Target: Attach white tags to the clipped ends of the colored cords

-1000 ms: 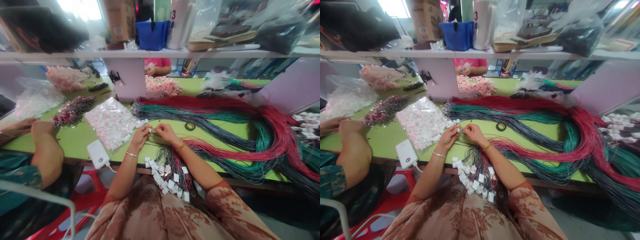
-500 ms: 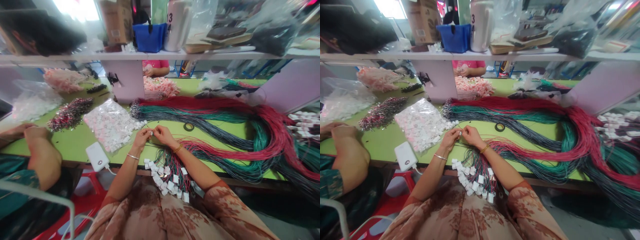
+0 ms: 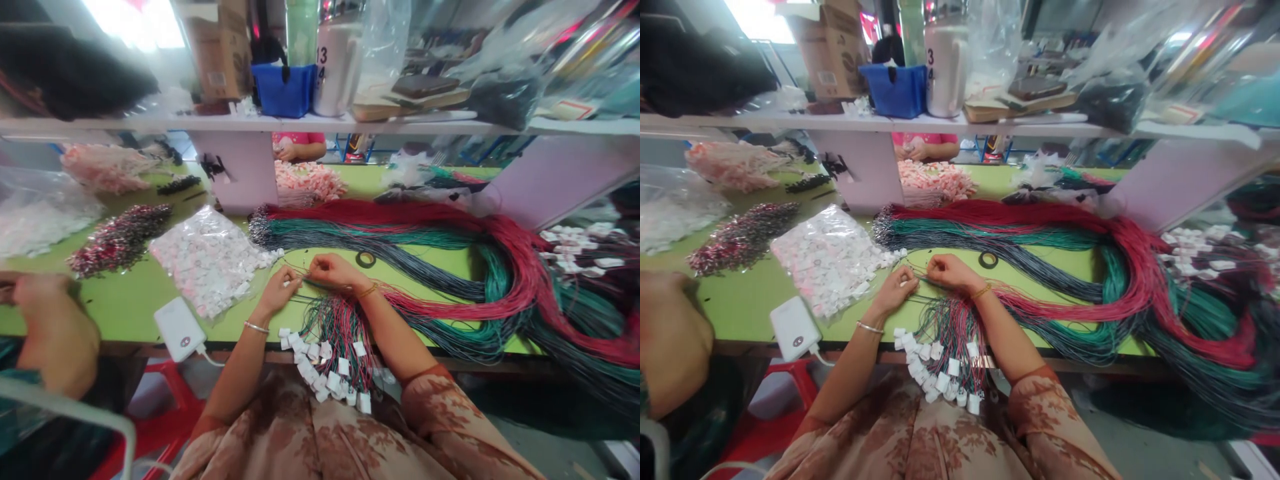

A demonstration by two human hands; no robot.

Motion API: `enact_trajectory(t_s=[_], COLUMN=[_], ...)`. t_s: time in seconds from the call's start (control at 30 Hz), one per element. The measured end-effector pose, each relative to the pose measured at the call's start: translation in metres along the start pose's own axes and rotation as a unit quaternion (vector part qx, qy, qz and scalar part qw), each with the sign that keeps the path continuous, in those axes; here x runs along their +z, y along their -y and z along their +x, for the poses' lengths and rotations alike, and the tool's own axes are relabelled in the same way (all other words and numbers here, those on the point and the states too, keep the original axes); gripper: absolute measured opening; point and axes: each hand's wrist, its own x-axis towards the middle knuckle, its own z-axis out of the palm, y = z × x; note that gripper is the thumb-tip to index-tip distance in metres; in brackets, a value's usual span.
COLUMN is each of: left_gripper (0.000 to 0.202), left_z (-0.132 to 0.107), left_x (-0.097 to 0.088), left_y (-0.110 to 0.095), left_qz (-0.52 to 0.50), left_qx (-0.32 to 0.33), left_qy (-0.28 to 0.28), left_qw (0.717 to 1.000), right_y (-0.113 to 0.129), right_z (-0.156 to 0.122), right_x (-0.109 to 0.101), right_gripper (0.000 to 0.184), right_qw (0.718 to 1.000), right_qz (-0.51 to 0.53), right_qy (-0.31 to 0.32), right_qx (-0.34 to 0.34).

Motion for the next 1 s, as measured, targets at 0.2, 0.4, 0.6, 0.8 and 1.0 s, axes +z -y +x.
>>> enact_trajectory(t_s=[0.2,0.4,0.6,0.8,1.0], left_gripper=[0.018,0.026,0.027,0.032,0.048], left_z=[0.002,0.003,0.007,0.007,0.007], left_x=[0.001,0.007,0.013,0.015,0.014], left_y=[0.004,0.006,0.003,0.002,0.004], left_qz=[0.160,0.074,-0.007,-0.062,-0.056], left_qx=[0.001,-0.065,-0.153,-0.118,-0.122], left_qy=[0.039,0.045,-0.003,-0.007,-0.028], left_qw=[0.986,0.994,0.988,0.991,0.991], right_y=[-0.021,-0.030,0.007,0.023,0.017], right_z=[-0.025,-0.029,-0.023,-0.018,-0.016], right_x=[-0.066,-0.078,-0.041,-0.007,-0.011], right_gripper=[0.022,0.019,0.038,0.042,0.031], right_qw=[0.894,0.869,0.997,0.996,0.993], right_qz=[-0.357,-0.392,0.002,0.021,-0.002], right_qy=[-0.165,-0.106,-0.064,0.070,0.116], right_qx=[0.213,0.284,-0.043,-0.048,-0.032])
